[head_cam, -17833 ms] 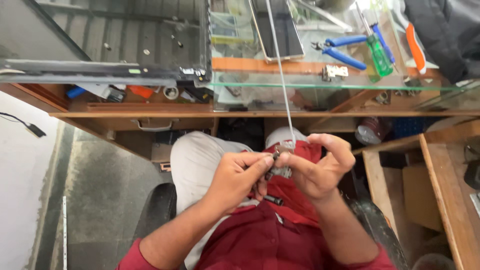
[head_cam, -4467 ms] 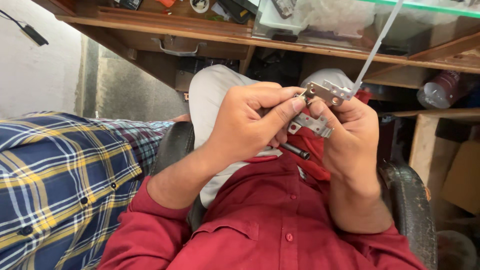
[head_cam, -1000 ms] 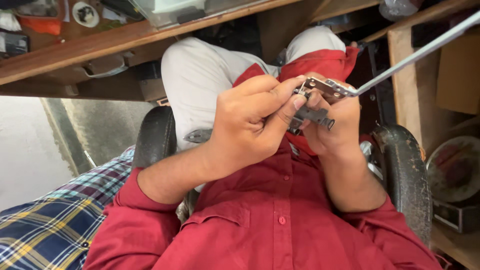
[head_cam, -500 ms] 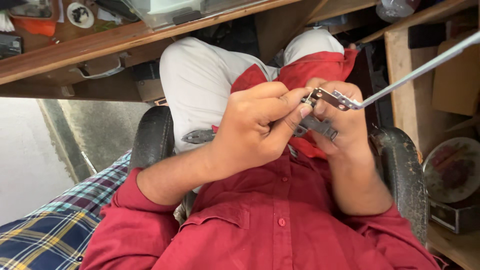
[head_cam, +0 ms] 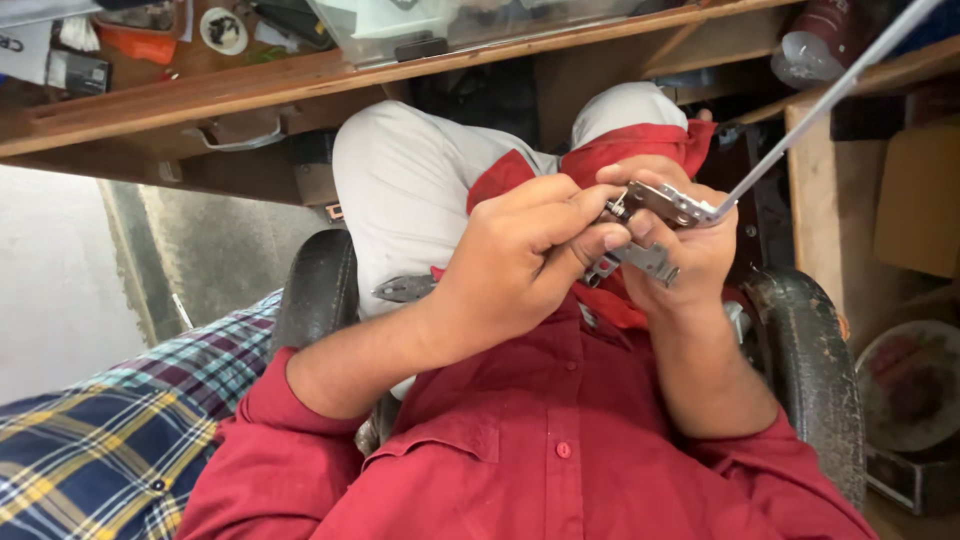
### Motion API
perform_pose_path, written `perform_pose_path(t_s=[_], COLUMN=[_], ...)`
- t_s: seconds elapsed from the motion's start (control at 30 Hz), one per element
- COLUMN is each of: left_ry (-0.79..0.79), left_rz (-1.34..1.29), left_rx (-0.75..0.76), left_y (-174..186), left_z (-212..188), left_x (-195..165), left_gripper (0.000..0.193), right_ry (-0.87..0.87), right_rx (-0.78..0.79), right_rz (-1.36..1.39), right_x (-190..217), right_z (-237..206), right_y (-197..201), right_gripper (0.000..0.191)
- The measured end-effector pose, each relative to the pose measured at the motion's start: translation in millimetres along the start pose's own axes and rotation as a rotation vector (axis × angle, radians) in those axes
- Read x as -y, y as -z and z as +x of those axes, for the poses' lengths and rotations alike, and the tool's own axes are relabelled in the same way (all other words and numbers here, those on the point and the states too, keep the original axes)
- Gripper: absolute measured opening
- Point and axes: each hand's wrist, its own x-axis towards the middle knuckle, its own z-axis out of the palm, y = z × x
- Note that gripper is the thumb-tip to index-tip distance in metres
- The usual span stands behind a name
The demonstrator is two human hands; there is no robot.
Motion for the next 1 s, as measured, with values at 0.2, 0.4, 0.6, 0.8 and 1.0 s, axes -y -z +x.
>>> perform_pose_path(t_s=[0.2,0.4,0.6,0.8,1.0], left_ry=[0.033,0.071,0.055,0.046,0.050], left_rz=[-0.007,-0.007,0.062,0.102,0.101], left_rx=[0.008,-0.026,-0.067,-0.130,-0.146], left_y=[2.9,0.6,-3.1,-10.7,-11.2], left_z=[-0.6,-1.7,-3.8,-10.8,-13.0], left_x=[-2.1,-4.9,-2.3,-3.7,-7.3], left_gripper=[0.019,0.017,0.022,0.018,0.019], right_ry=[-0.207,-0.260,-0.216,-0.115,0.037], right_rx=[0.016,-0.034,-0.055,-0.075,-0.008], right_rz=[0.282,0.311,0.114,-0.067,-0.278], right_x=[3.5,2.1,5.0,8.4,15.7], right_z=[-1.7,-2.5,-3.8,-11.6,-10.2], right_y=[4.2,2.0,2.0,-11.1,-18.6], right_gripper=[0.025,0.033,0.035,0.033,0.030])
